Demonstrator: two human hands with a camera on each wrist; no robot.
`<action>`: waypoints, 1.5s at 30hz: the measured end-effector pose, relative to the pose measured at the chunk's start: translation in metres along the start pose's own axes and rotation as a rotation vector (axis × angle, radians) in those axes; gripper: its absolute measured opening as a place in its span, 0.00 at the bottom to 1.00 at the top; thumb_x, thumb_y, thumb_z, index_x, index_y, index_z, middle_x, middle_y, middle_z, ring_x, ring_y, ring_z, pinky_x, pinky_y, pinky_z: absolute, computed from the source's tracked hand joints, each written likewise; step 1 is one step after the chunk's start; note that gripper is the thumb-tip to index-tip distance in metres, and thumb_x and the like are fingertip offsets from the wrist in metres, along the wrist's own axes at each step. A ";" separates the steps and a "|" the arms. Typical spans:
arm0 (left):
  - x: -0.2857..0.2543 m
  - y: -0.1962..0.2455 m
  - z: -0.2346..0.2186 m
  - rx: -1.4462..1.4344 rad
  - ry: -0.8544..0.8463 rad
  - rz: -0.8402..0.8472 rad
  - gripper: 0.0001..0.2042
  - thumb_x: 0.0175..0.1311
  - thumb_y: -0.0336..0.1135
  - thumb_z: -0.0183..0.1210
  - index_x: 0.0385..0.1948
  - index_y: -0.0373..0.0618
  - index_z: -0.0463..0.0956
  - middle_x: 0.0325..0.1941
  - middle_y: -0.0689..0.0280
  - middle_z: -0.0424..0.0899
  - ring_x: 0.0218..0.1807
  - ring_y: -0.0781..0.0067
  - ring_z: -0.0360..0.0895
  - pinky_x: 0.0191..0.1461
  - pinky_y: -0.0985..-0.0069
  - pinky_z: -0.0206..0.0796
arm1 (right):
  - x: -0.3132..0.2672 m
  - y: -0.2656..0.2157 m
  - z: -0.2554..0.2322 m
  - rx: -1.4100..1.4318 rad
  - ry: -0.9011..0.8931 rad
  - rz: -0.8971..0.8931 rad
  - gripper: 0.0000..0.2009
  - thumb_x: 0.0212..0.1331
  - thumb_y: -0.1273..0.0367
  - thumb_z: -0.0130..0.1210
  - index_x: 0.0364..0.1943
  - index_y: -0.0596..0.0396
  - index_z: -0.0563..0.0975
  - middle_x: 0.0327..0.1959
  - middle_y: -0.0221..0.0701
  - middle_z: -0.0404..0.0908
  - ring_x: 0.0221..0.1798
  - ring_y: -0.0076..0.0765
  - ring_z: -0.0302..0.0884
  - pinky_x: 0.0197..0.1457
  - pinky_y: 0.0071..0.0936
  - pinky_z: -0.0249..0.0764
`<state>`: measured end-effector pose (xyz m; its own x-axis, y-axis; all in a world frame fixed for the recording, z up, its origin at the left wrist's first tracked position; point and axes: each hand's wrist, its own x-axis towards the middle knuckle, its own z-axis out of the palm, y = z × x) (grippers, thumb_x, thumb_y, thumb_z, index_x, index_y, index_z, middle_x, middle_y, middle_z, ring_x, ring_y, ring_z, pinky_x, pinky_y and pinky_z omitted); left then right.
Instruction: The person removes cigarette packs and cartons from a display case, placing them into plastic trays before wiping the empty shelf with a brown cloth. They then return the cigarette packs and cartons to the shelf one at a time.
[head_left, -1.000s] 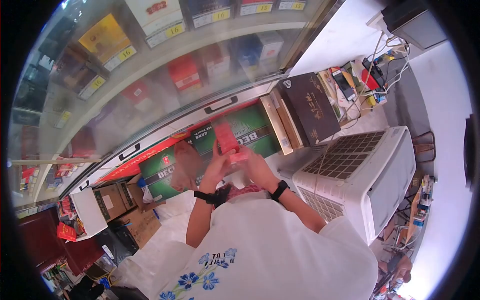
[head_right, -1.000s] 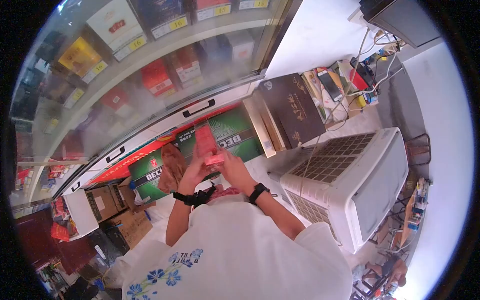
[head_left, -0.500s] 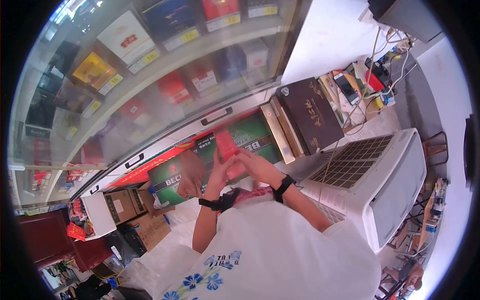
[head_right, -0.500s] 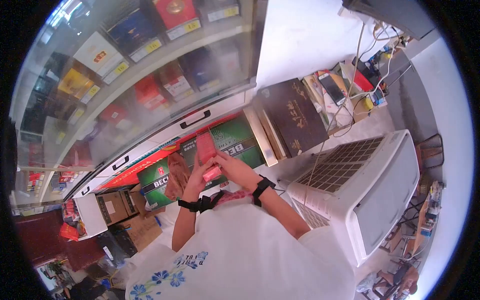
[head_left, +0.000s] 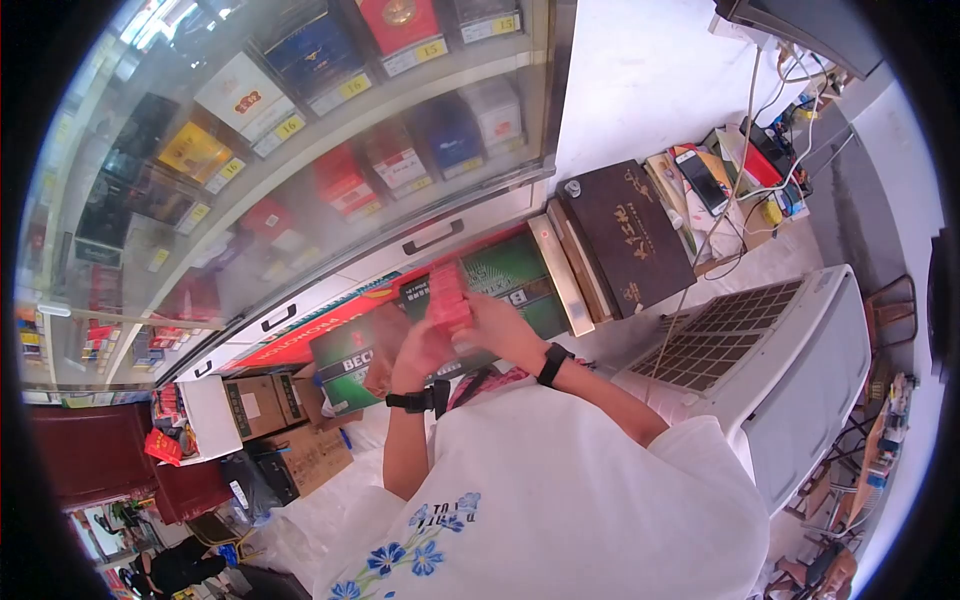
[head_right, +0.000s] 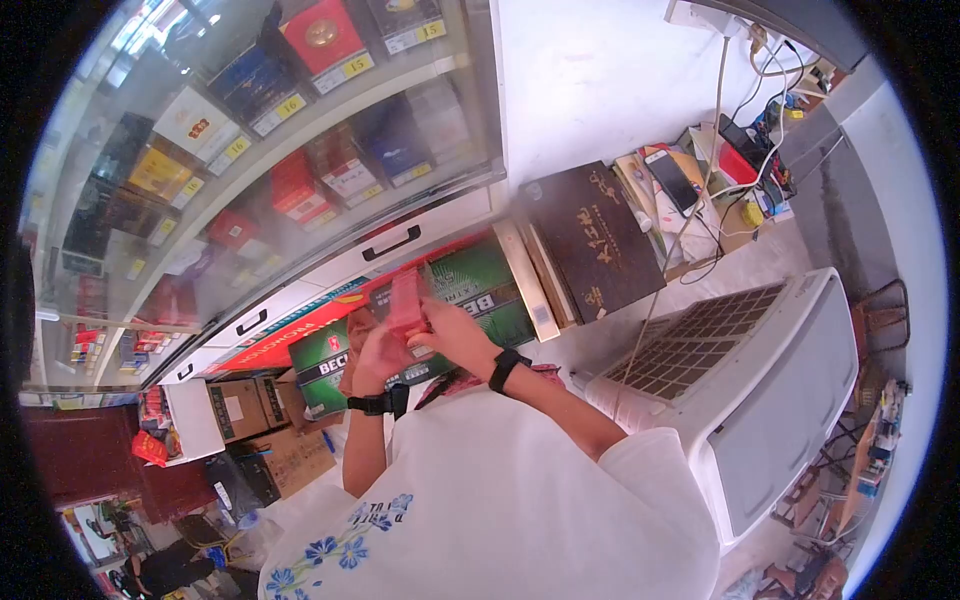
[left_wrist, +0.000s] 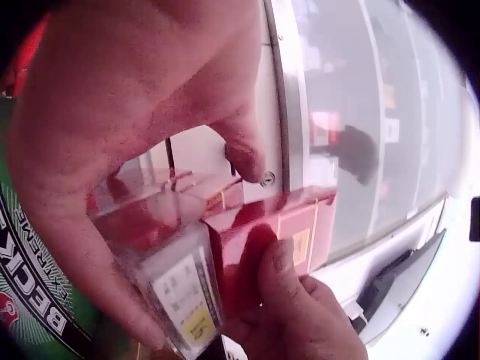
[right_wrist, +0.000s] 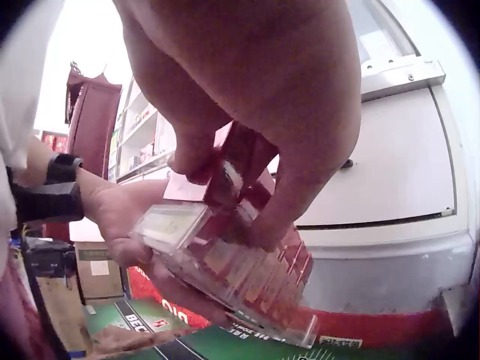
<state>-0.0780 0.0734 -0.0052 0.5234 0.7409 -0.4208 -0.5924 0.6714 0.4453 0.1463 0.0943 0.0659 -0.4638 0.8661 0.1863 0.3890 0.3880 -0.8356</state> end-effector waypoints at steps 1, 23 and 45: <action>-0.008 0.014 0.027 -0.081 0.021 -0.021 0.26 0.71 0.48 0.57 0.69 0.55 0.67 0.68 0.65 0.75 0.66 0.61 0.73 0.67 0.42 0.65 | 0.005 -0.007 -0.007 0.041 -0.016 0.020 0.24 0.53 0.59 0.69 0.47 0.60 0.75 0.48 0.48 0.79 0.50 0.59 0.78 0.52 0.47 0.77; -0.006 0.001 0.036 -0.016 0.240 0.029 0.26 0.71 0.52 0.58 0.67 0.58 0.68 0.66 0.64 0.76 0.64 0.57 0.76 0.62 0.48 0.71 | 0.012 -0.031 -0.015 -0.037 0.048 0.110 0.38 0.47 0.66 0.72 0.67 0.42 0.69 0.69 0.38 0.69 0.64 0.53 0.75 0.61 0.43 0.78; -0.001 -0.007 0.049 0.163 0.287 -0.040 0.37 0.65 0.50 0.62 0.76 0.71 0.54 0.74 0.68 0.64 0.71 0.54 0.67 0.62 0.35 0.64 | -0.022 -0.008 -0.017 -0.200 -0.173 0.177 0.33 0.59 0.61 0.62 0.70 0.49 0.67 0.70 0.54 0.67 0.62 0.58 0.77 0.61 0.43 0.77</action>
<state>-0.0444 0.0685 0.0310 0.3365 0.6948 -0.6357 -0.4567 0.7107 0.5351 0.1670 0.0775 0.0772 -0.4968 0.8660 -0.0575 0.6167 0.3056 -0.7255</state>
